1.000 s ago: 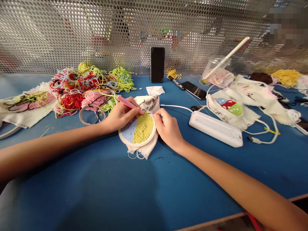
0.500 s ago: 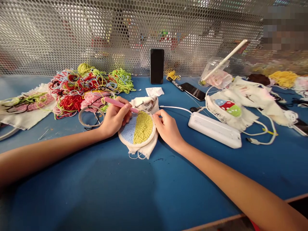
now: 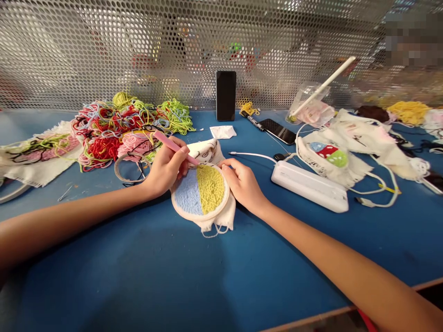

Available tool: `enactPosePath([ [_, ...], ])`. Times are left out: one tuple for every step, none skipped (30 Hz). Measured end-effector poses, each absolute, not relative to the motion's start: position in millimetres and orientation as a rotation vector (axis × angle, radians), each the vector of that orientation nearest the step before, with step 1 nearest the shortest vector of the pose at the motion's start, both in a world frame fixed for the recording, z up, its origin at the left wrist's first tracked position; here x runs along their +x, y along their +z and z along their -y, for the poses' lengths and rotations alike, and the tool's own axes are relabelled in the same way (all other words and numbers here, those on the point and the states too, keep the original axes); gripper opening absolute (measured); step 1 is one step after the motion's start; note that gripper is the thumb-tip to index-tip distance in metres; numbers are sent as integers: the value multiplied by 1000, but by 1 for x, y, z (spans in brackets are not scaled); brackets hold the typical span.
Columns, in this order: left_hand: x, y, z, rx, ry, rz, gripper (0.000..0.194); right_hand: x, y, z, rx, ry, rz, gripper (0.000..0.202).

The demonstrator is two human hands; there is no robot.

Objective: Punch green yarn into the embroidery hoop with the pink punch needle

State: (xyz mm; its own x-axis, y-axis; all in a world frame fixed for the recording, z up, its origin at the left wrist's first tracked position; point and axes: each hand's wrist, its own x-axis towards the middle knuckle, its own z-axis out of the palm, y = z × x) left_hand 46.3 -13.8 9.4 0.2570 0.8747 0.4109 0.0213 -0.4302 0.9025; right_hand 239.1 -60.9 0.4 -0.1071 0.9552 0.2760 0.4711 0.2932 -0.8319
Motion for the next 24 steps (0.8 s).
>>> enactPosePath([
  [46, 8, 14, 1696, 1286, -845, 16, 240, 1, 60, -1284, 752, 1748, 22],
  [46, 7, 14, 1699, 1290, -844, 17, 241, 2, 60, -1269, 772, 1776, 22],
  [47, 6, 15, 1691, 1294, -834, 18, 241, 2, 60, -1260, 779, 1799, 22],
  [47, 5, 16, 1672, 1298, -814, 18, 242, 3, 60, -1255, 777, 1815, 22],
  [47, 4, 16, 1643, 1303, -787, 19, 242, 4, 60, -1256, 766, 1822, 22],
  [47, 3, 17, 1606, 1312, -758, 19, 242, 4, 59, -1261, 752, 1825, 22],
  [48, 3, 18, 1568, 1323, -730, 19, 242, 4, 59, -1268, 741, 1828, 22],
  [48, 2, 18, 1532, 1335, -708, 20, 241, 4, 59, -1273, 733, 1829, 22],
  [48, 2, 19, 1501, 1347, -691, 21, 241, 4, 59, -1275, 725, 1831, 22],
  [49, 2, 19, 1477, 1360, -679, 22, 242, 4, 59, -1275, 719, 1834, 22],
  [49, 2, 19, 1459, 1370, -673, 24, 242, 3, 58, -1273, 714, 1834, 22],
  [49, 1, 19, 1449, 1378, -668, 25, 242, 3, 58, -1270, 710, 1834, 22],
  [49, 1, 19, 1445, 1385, -664, 26, 242, 2, 58, -1267, 706, 1834, 22],
  [48, 1, 18, 1446, 1391, -659, 27, 242, 2, 57, -1265, 704, 1833, 22],
  [48, 1, 18, 1450, 1397, -654, 27, 242, 2, 57, -1265, 705, 1833, 22],
  [48, 1, 19, 1453, 1404, -649, 27, 242, 1, 57, -1267, 708, 1833, 22],
  [47, 1, 19, 1454, 1411, -645, 26, 242, 2, 57, -1269, 715, 1831, 22],
  [47, 1, 19, 1453, 1416, -643, 26, 242, 2, 58, -1273, 725, 1827, 22],
  [47, 1, 20, 1452, 1418, -643, 25, 242, 2, 58, -1276, 735, 1823, 22],
  [46, 1, 20, 1450, 1418, -643, 25, 241, 3, 58, -1279, 744, 1819, 22],
  [46, 2, 21, 1446, 1420, -645, 25, 241, 4, 59, -1282, 749, 1813, 23],
  [46, 2, 21, 1441, 1421, -648, 25, 241, 4, 59, -1285, 752, 1810, 23],
  [46, 3, 21, 1432, 1426, -649, 26, 241, 5, 60, -1288, 751, 1808, 23],
  [46, 3, 21, 1420, 1433, -646, 26, 240, 5, 60, -1292, 750, 1807, 23],
])
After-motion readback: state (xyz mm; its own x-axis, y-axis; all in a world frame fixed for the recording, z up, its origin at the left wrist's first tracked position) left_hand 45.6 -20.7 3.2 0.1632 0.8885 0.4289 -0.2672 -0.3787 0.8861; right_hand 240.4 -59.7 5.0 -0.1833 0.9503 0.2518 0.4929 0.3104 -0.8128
